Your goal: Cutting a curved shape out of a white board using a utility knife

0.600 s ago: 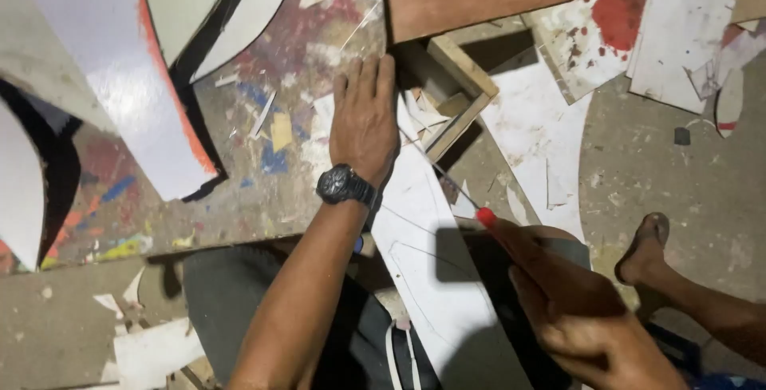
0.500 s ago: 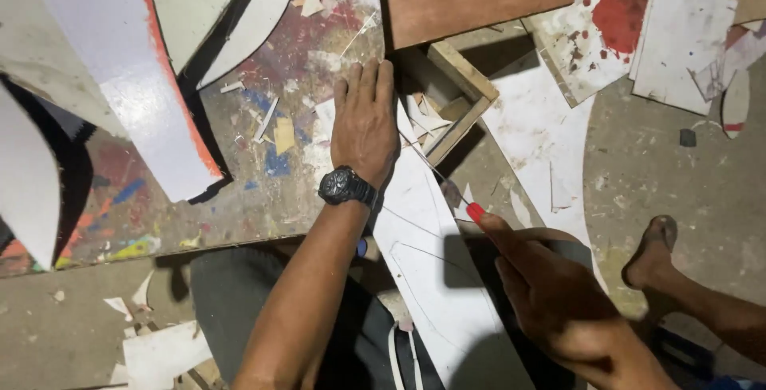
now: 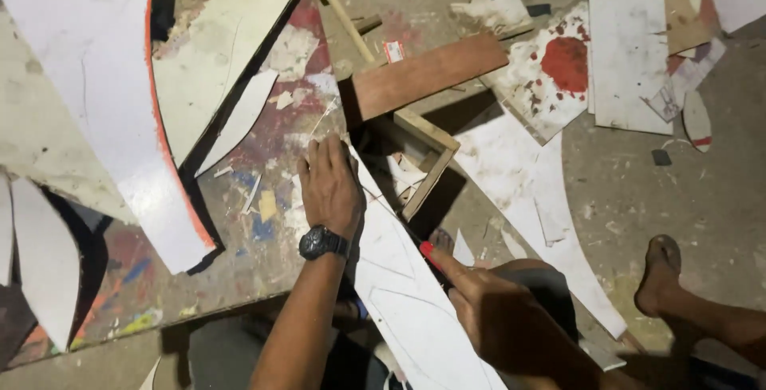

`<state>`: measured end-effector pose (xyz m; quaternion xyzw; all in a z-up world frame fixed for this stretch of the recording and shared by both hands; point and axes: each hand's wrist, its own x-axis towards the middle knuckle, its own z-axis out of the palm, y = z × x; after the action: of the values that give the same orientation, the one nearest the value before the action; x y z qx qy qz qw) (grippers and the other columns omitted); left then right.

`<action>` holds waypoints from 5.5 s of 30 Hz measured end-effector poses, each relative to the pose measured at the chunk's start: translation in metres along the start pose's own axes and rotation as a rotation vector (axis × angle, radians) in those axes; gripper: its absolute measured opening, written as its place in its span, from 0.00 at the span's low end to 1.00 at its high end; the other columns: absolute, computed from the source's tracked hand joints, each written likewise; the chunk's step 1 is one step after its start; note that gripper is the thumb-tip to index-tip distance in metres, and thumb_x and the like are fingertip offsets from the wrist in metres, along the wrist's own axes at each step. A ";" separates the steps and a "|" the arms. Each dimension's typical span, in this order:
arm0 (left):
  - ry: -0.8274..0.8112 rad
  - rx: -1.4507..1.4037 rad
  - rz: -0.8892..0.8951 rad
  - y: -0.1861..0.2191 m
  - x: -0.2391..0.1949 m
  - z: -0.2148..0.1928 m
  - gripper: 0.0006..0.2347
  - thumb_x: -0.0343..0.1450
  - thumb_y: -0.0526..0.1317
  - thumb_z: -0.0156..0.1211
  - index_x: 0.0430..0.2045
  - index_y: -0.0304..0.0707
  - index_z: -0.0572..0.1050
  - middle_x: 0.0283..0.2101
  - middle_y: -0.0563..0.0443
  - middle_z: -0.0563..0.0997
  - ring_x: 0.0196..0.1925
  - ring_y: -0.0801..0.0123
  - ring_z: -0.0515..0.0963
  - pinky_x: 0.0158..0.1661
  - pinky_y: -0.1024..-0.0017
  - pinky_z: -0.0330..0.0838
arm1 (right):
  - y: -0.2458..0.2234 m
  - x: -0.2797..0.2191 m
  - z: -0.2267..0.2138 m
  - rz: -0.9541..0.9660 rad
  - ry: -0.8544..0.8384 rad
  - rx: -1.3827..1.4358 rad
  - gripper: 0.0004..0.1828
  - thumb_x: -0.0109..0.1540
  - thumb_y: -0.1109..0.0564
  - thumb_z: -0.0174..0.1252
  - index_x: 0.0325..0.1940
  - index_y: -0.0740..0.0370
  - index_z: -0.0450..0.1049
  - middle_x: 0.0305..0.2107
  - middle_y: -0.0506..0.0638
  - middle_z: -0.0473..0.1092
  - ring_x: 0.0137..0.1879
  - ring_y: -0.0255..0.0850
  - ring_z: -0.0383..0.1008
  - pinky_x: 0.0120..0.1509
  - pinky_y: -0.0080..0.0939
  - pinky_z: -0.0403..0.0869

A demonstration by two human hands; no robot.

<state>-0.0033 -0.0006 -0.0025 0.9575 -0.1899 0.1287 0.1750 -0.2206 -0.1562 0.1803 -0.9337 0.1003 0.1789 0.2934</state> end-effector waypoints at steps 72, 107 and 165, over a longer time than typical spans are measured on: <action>0.094 -0.060 0.053 0.002 0.006 0.005 0.14 0.67 0.23 0.49 0.46 0.31 0.71 0.60 0.27 0.72 0.65 0.36 0.69 0.64 0.38 0.59 | 0.014 0.002 0.016 -0.128 0.124 -0.031 0.28 0.64 0.59 0.51 0.70 0.54 0.67 0.40 0.59 0.78 0.28 0.55 0.71 0.38 0.52 0.71; 0.114 -0.075 0.125 0.002 0.006 -0.004 0.18 0.68 0.21 0.49 0.52 0.29 0.68 0.49 0.35 0.72 0.54 0.45 0.73 0.58 0.44 0.65 | 0.030 0.000 0.034 -0.514 0.227 -0.221 0.26 0.68 0.64 0.45 0.73 0.67 0.61 0.48 0.59 0.69 0.49 0.47 0.74 0.51 0.41 0.74; 0.074 -0.239 0.170 0.002 0.007 -0.014 0.26 0.63 0.13 0.46 0.57 0.27 0.66 0.52 0.33 0.73 0.54 0.42 0.74 0.64 0.44 0.66 | 0.067 -0.010 0.058 -0.384 0.232 0.026 0.34 0.66 0.64 0.51 0.77 0.57 0.55 0.65 0.63 0.69 0.68 0.53 0.73 0.68 0.42 0.69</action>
<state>0.0000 0.0005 0.0128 0.9049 -0.2778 0.1546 0.2829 -0.2652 -0.1756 0.1060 -0.9461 -0.0437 0.0099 0.3207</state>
